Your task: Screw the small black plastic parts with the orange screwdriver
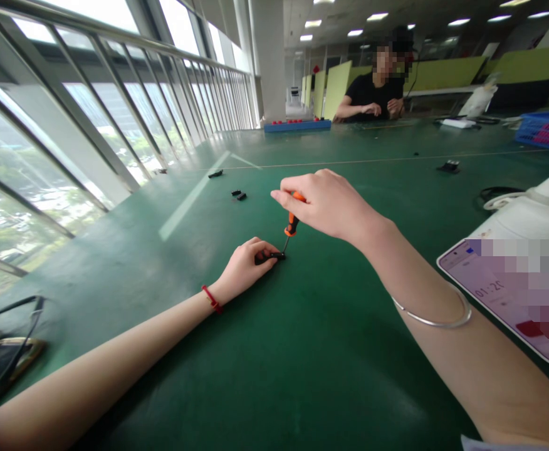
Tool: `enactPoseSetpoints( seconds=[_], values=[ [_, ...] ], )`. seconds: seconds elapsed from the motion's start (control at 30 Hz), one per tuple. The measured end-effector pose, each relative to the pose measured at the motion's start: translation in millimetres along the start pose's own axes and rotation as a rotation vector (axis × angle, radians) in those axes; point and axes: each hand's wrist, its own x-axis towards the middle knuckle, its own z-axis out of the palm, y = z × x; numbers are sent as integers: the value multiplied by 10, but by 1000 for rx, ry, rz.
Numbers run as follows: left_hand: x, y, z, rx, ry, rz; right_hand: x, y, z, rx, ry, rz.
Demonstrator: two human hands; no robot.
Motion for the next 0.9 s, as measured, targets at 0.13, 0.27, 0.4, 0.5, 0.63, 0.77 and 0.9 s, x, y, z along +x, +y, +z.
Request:
enactPoseSetpoints(
  seconds=[0.13,0.27,0.4,0.5,0.63,0.77,0.9],
  values=[
    [3,4,-1,-10,-4,-9,2,-4,12,67,11,-32],
    [6,4,-5,-15,-3,-9,0,-10,15,53,15,-17],
    [3,-8,-3,-11,-6,-8,4,2,0,2,-4,40],
    [0,-17,0,-8,-3,1,7,14,-5,21,-4,29],
    [-2,-12,-4,0,-8,0,-3,12,-15,33,-26,37],
    [-2,5,-13,16,-14,-4,-12,-2,-24,36,-25,7],
    [-3,12,-15,13,-16,-8,-14,-16,-31,38,-35,4]
  ],
)
